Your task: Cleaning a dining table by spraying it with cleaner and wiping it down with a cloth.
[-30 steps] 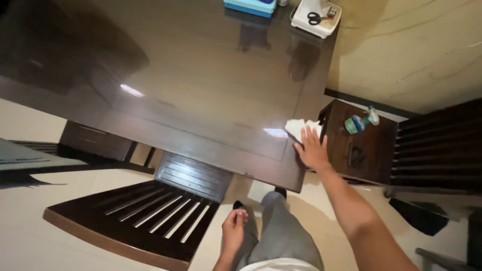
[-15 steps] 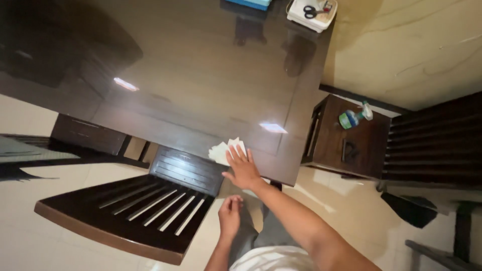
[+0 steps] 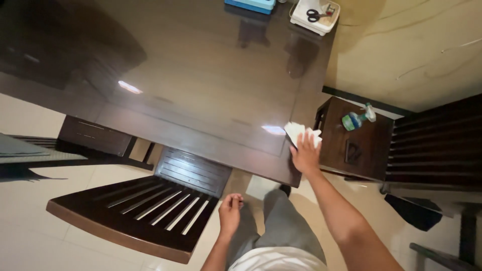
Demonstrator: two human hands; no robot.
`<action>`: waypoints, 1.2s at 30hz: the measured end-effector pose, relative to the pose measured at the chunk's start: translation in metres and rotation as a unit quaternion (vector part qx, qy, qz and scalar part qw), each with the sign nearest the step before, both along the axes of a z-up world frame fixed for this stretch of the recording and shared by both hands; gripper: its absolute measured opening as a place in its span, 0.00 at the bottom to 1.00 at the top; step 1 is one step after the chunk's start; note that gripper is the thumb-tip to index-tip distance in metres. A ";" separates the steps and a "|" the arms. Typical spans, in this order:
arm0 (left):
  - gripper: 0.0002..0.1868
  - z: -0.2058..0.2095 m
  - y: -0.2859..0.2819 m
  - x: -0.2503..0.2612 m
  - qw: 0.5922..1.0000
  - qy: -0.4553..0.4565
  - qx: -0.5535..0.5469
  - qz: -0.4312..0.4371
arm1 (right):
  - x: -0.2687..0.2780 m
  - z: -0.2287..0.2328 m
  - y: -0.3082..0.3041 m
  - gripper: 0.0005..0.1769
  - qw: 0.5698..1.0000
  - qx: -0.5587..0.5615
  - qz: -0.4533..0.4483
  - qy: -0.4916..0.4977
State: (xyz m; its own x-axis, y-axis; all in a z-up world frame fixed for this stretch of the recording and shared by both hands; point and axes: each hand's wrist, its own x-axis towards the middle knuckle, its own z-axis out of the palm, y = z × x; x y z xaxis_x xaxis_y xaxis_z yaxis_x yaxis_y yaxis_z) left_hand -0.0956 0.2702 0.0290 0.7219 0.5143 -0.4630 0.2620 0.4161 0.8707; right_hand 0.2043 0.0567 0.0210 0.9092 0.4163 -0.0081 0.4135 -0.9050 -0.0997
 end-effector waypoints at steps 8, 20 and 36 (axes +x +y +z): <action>0.13 0.013 0.011 -0.018 0.998 0.033 0.056 0.010 | -0.039 0.022 0.175 0.32 0.988 0.033 0.144 0.048; 0.13 0.010 0.008 0.011 0.999 0.001 0.025 -0.024 | -0.051 0.055 0.031 0.33 0.971 0.050 0.229 0.052; 0.12 0.017 0.020 0.034 0.994 -0.004 0.108 -0.003 | -0.078 0.023 0.157 0.24 0.953 0.134 0.269 0.048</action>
